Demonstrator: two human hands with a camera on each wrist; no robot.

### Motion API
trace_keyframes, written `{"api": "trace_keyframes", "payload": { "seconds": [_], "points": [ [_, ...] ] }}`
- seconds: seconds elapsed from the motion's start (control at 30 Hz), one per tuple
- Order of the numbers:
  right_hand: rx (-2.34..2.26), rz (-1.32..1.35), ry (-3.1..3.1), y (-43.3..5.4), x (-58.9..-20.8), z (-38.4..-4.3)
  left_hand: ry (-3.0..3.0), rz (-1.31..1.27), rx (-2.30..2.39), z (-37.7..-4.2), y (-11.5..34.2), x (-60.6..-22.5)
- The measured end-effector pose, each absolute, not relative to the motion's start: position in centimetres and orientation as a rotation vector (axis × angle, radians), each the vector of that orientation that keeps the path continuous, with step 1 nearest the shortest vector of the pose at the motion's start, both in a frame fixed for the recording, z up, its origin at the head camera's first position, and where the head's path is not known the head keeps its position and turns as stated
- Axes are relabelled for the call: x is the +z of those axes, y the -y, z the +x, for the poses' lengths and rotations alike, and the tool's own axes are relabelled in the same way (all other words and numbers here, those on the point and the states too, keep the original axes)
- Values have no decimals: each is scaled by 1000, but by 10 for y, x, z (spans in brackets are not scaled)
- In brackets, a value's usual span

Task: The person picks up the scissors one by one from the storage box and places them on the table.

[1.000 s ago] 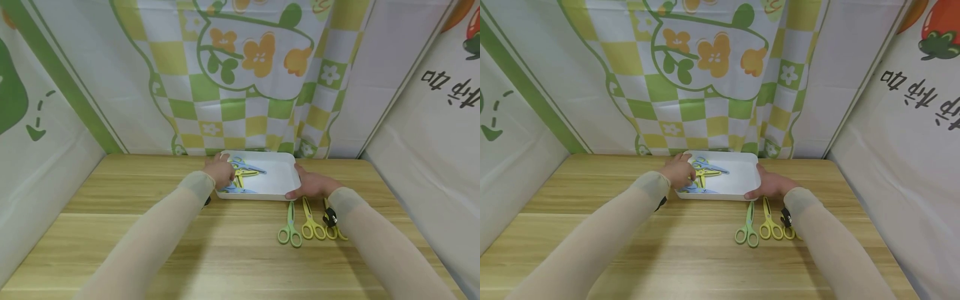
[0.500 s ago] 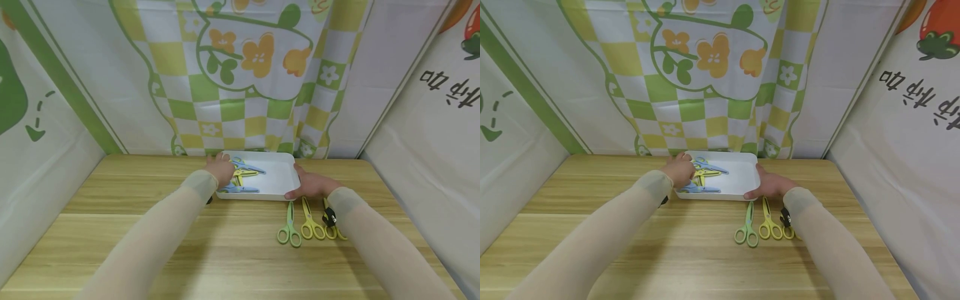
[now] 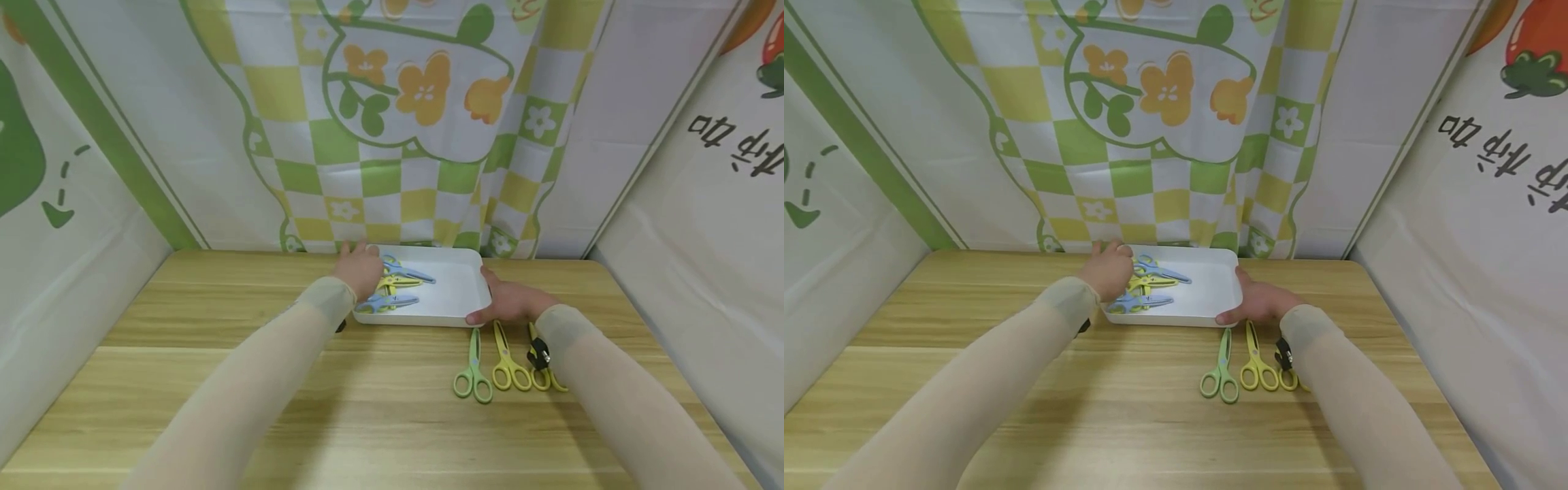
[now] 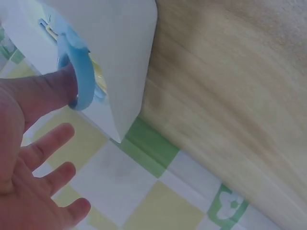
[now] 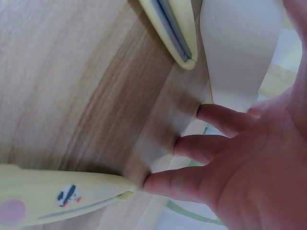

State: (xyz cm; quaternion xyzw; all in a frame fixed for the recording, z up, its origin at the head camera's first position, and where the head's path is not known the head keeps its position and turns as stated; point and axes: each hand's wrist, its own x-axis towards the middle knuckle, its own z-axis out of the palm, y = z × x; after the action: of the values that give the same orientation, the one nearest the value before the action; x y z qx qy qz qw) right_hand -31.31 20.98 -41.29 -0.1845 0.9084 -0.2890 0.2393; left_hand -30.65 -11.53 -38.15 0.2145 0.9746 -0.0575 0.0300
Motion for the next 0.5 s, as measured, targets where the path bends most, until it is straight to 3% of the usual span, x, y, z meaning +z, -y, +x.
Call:
{"api": "trace_keyframes", "payload": {
  "seconds": [0.5],
  "points": [
    [-791, -506, -2482, -210, -411, -313, -3092, 494, 313, -302, 143, -388]
  ]
}}
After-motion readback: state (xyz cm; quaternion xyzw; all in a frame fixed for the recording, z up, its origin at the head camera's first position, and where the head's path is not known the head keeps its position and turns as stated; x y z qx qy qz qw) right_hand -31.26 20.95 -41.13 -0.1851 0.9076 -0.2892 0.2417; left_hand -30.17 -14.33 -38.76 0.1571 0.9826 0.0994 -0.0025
